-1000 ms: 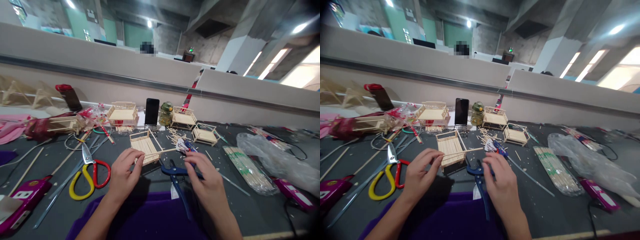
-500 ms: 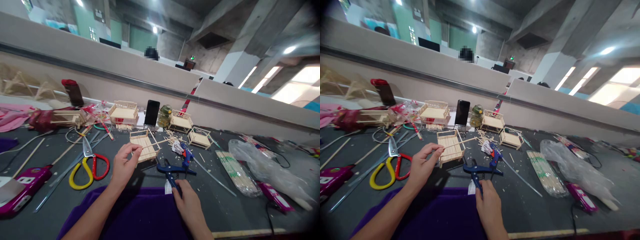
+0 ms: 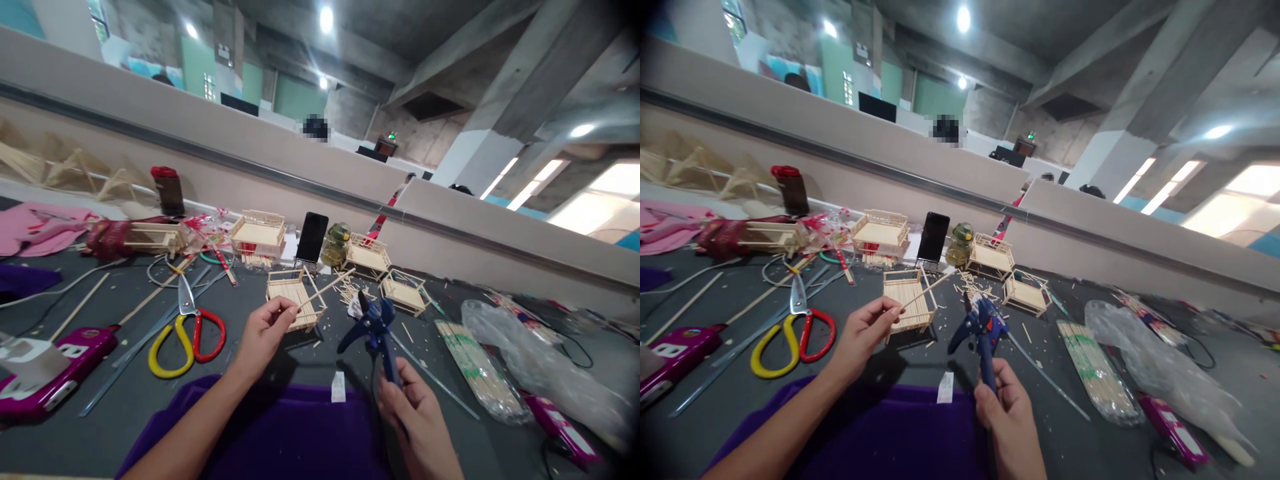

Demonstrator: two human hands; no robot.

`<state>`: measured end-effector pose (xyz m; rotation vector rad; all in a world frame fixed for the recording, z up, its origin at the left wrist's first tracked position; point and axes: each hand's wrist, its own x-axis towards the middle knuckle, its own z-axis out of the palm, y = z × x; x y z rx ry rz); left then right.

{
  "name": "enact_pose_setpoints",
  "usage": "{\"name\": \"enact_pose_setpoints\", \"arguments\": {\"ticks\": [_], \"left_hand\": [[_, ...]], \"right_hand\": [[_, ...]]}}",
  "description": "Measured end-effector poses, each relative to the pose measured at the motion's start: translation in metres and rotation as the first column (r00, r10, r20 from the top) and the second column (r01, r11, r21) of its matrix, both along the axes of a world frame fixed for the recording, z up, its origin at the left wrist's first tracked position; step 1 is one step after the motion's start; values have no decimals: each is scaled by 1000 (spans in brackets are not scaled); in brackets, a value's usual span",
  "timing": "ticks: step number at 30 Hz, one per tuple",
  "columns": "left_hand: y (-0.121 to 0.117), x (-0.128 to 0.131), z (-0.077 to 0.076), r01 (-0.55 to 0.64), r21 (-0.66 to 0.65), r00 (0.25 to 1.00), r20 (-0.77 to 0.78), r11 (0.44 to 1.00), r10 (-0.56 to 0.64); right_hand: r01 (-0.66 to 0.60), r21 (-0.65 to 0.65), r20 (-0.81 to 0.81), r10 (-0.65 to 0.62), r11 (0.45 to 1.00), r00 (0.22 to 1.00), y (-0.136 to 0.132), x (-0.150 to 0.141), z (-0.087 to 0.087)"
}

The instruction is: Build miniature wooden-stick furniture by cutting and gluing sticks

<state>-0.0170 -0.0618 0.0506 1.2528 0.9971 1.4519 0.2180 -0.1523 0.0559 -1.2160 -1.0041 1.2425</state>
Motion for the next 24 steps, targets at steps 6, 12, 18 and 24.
{"name": "enact_pose_setpoints", "arguments": {"ticks": [6, 12, 18, 24], "left_hand": [[-2, 3, 2, 71, -62, 992, 107, 995, -65], [-3, 5, -1, 132, -130, 976, 188, 983, -107], [-7, 13, 0, 175, -138, 964, 224, 975, -142], [-11, 18, 2, 301, -188, 935, 250, 935, -250]], "right_hand": [[-114, -24, 148, 116, 993, 982, -14, -23, -7], [-165, -25, 232, 166, 986, 958, -10, -31, -4], [-162, 27, 409, 137, 987, 902, -5, -28, -5], [-258, -1, 360, 241, 966, 901, -1, -25, -20]]}}
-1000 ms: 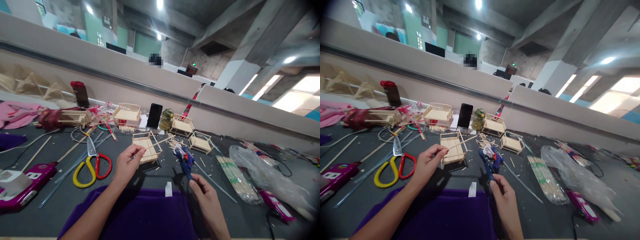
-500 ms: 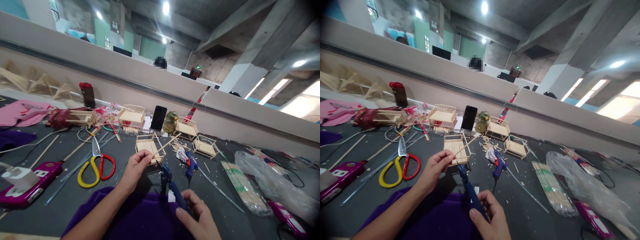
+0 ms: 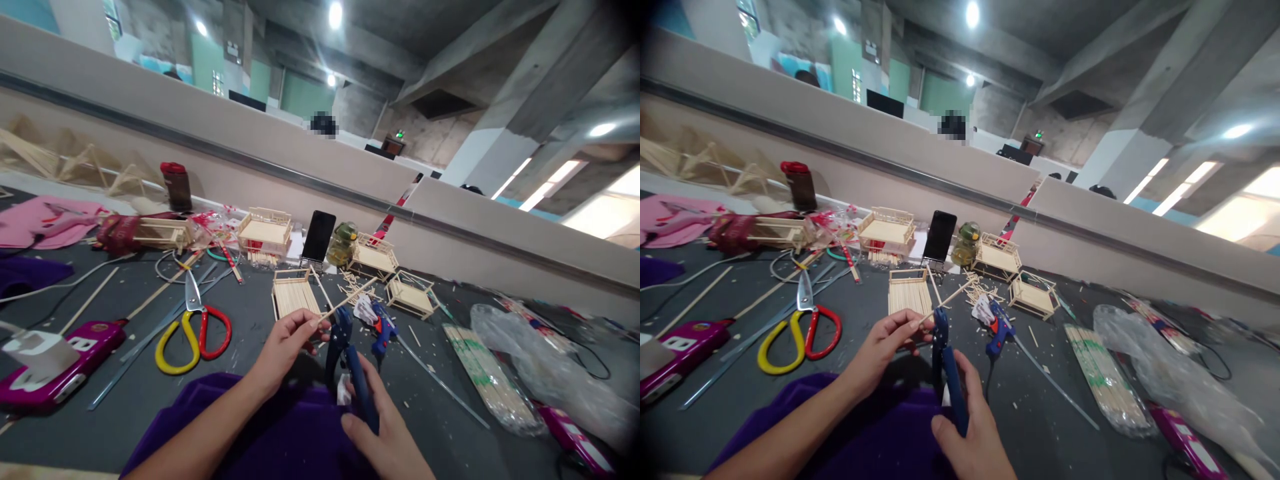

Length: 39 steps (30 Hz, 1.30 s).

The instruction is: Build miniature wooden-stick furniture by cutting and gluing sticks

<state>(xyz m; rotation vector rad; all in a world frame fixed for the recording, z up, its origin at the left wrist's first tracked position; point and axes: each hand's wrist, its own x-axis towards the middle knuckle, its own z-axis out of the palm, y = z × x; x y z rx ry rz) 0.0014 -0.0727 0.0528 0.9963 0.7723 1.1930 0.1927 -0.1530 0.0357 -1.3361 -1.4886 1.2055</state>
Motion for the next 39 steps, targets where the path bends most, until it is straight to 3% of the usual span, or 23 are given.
{"name": "enact_pose_setpoints", "arguments": {"ticks": [4, 7, 10, 13, 17, 19, 24, 27, 33, 39], "left_hand": [[-1, 2, -2, 26, -4, 1000, 9, 1000, -26], [-2, 3, -1, 43, 11, 999, 15, 999, -43], [-3, 4, 1, 72, 15, 997, 14, 997, -72], [-4, 5, 2, 87, 22, 996, 14, 996, -87], [4, 5, 9, 21, 2, 999, 27, 1000, -21], [14, 4, 20, -34, 24, 999, 37, 999, 33], [43, 2, 53, -83, 196, 997, 24, 977, 80], [54, 2, 51, -144, 175, 989, 46, 974, 138], [56, -10, 22, -202, 140, 978, -31, 969, 208], [55, -12, 22, -190, 150, 972, -110, 970, 208]], "right_hand": [[-179, -53, -53, 176, 982, 983, 10, 1, 1], [-236, -31, -36, 235, 971, 971, 17, -1, 9], [-196, -38, -7, 196, 980, 981, 22, -7, 10], [-123, -14, 93, 123, 992, 988, 22, -15, 0], [-26, 158, 282, -20, 987, 959, 23, -19, -13], [-25, 269, 364, -78, 963, 928, 30, -15, -5], [-114, 452, 537, -168, 885, 826, 71, -4, 44], [-171, 524, 551, -179, 835, 815, 96, -5, 57], [-214, 536, 559, -153, 817, 815, 112, -15, 30], [-226, 532, 534, -116, 816, 838, 111, -11, 14]]}}
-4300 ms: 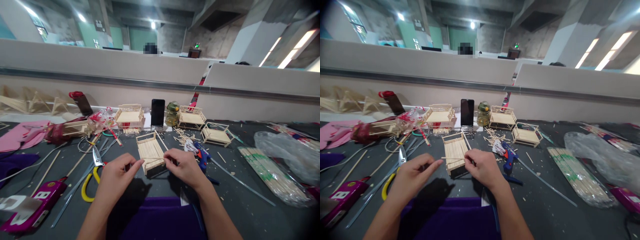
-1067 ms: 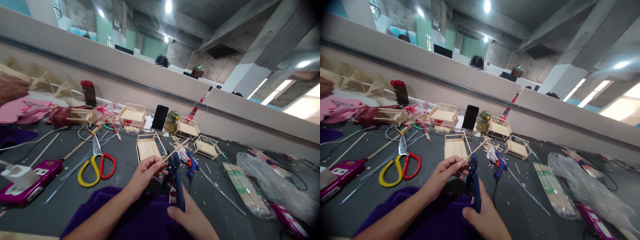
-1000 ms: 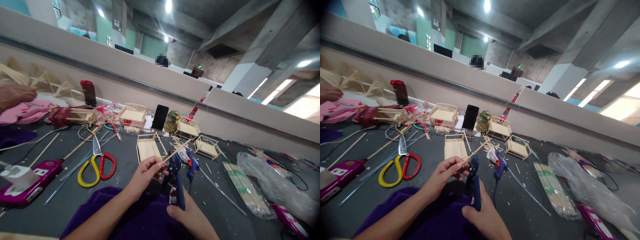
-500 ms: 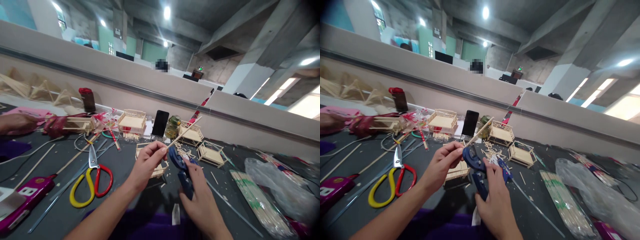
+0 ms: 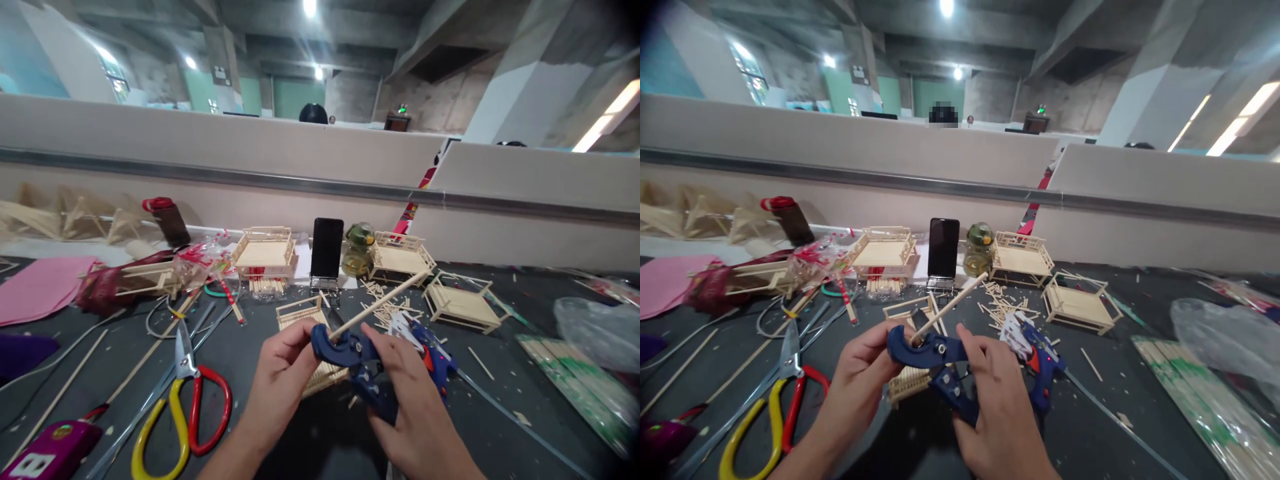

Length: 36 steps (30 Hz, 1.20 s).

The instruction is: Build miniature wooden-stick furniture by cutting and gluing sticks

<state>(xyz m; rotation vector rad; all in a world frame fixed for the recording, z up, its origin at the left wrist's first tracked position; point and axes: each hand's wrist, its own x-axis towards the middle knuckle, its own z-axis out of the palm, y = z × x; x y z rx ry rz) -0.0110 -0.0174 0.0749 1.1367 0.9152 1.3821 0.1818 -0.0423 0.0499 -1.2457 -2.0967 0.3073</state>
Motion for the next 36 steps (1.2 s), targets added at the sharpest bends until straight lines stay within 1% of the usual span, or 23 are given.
{"name": "enact_pose_setpoints", "arguments": {"ticks": [5, 10, 15, 20, 29, 33, 36], "left_hand": [[3, -4, -1, 18, 29, 999, -48, 999, -17], [4, -10, -1, 27, 82, 994, -104, 996, -18], [2, -15, 1, 36, 106, 986, -166, 994, -18], [1, -18, 2, 81, 121, 985, -162, 989, -61], [1, -20, 6, 150, 34, 985, -85, 988, -147], [2, -24, 6, 219, 5, 971, -104, 976, -217], [4, -28, 4, 245, -35, 959, -135, 969, -248]], "right_hand": [[-19, -59, -13, 18, 998, 1000, -1, 2, 0], [-43, -108, -37, 40, 993, 999, -2, 0, 5], [-45, -91, -19, 44, 995, 999, -4, 0, 11], [-64, -75, -27, 62, 995, 998, -5, -1, 11], [-106, -134, -67, 98, 985, 993, -5, -1, 8], [-123, -147, -84, 111, 981, 990, -4, 1, 7], [-143, -141, -92, 131, 980, 987, -4, 2, 8]]}}
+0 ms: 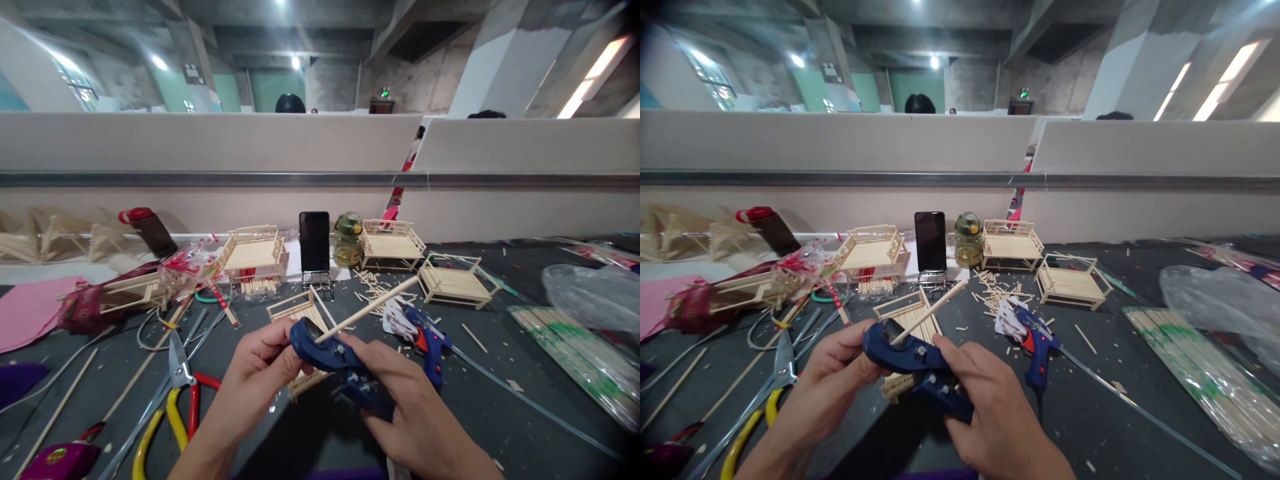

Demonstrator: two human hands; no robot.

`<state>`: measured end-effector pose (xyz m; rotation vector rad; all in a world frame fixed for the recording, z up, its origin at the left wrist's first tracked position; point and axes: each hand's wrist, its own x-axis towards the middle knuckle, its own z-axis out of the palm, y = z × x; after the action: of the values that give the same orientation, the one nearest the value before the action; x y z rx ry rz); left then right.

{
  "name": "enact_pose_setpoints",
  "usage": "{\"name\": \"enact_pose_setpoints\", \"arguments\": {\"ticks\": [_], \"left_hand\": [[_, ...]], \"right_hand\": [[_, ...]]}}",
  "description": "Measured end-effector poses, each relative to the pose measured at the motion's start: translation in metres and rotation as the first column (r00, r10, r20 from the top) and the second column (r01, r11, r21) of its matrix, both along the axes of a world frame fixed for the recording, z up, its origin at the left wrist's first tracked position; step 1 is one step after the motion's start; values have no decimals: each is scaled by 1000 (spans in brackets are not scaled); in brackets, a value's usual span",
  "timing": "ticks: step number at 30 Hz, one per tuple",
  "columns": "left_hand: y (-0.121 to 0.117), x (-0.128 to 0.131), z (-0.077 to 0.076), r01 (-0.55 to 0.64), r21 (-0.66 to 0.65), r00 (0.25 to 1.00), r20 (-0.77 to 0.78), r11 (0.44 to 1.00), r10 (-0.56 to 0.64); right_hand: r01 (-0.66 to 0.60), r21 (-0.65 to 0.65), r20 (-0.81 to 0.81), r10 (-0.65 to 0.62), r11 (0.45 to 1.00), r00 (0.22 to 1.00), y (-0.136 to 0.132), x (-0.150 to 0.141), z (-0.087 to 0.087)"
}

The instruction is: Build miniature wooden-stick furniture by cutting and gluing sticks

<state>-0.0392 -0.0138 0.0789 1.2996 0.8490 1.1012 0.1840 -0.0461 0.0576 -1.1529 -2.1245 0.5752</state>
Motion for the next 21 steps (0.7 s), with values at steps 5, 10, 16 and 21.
{"name": "enact_pose_setpoints", "arguments": {"ticks": [5, 10, 16, 21], "left_hand": [[0, -1, 4, 27, -82, 998, -47, 996, -31], [-5, 7, 14, 53, -191, 994, -81, 980, -70], [-15, 32, 8, 138, -222, 969, -171, 965, -178], [-19, 54, -11, 105, -64, 934, -336, 992, -121]], "right_hand": [[12, -3, 36, -11, 1000, 999, -3, -1, 6], [94, -8, 90, -93, 996, 992, -22, -3, 10], [234, -137, 190, -206, 963, 960, -54, 5, -13], [306, -242, 222, -254, 921, 941, -63, 9, -36]]}}
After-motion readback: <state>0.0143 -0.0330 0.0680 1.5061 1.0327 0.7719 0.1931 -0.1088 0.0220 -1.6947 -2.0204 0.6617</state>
